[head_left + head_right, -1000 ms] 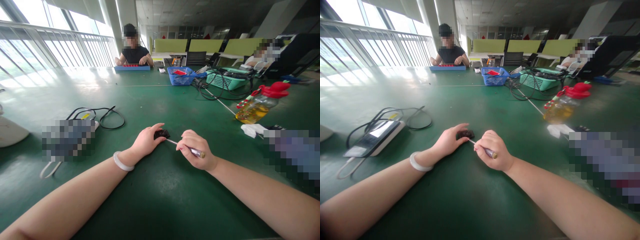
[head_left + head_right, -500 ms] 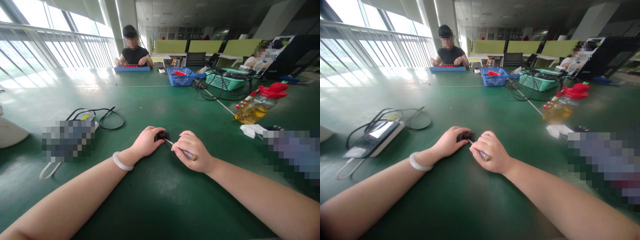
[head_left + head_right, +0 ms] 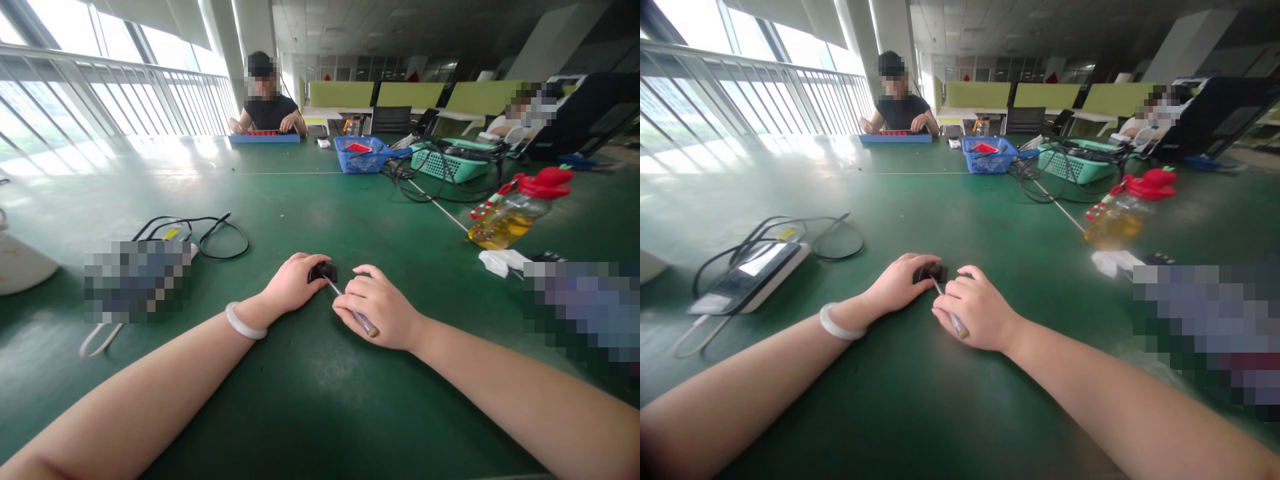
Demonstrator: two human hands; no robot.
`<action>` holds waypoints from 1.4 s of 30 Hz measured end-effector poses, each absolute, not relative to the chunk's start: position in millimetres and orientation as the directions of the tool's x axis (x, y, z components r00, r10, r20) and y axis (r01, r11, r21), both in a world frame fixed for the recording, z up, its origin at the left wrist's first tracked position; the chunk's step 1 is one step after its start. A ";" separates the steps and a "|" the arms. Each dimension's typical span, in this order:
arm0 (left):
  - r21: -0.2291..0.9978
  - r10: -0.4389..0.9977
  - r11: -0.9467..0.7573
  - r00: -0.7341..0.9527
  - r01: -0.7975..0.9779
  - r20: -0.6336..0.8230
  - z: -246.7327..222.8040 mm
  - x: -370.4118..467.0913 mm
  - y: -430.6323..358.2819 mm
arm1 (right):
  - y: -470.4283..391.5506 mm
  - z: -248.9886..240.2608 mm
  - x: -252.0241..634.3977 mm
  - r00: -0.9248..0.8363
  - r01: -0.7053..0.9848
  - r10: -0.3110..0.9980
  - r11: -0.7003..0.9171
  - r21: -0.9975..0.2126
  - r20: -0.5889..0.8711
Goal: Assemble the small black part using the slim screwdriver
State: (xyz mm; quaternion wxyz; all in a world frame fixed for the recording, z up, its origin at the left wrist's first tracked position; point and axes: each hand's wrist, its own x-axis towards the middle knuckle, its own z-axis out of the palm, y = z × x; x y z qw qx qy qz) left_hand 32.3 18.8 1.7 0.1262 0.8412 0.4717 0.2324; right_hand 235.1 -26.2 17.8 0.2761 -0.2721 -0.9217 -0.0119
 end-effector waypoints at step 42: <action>0.399 0.829 -0.560 0.486 0.726 0.278 0.1 31.6 19.9 | -17.0 16.2 239.1 -0.560 0.408 0.627 0.778 -0.478 0.541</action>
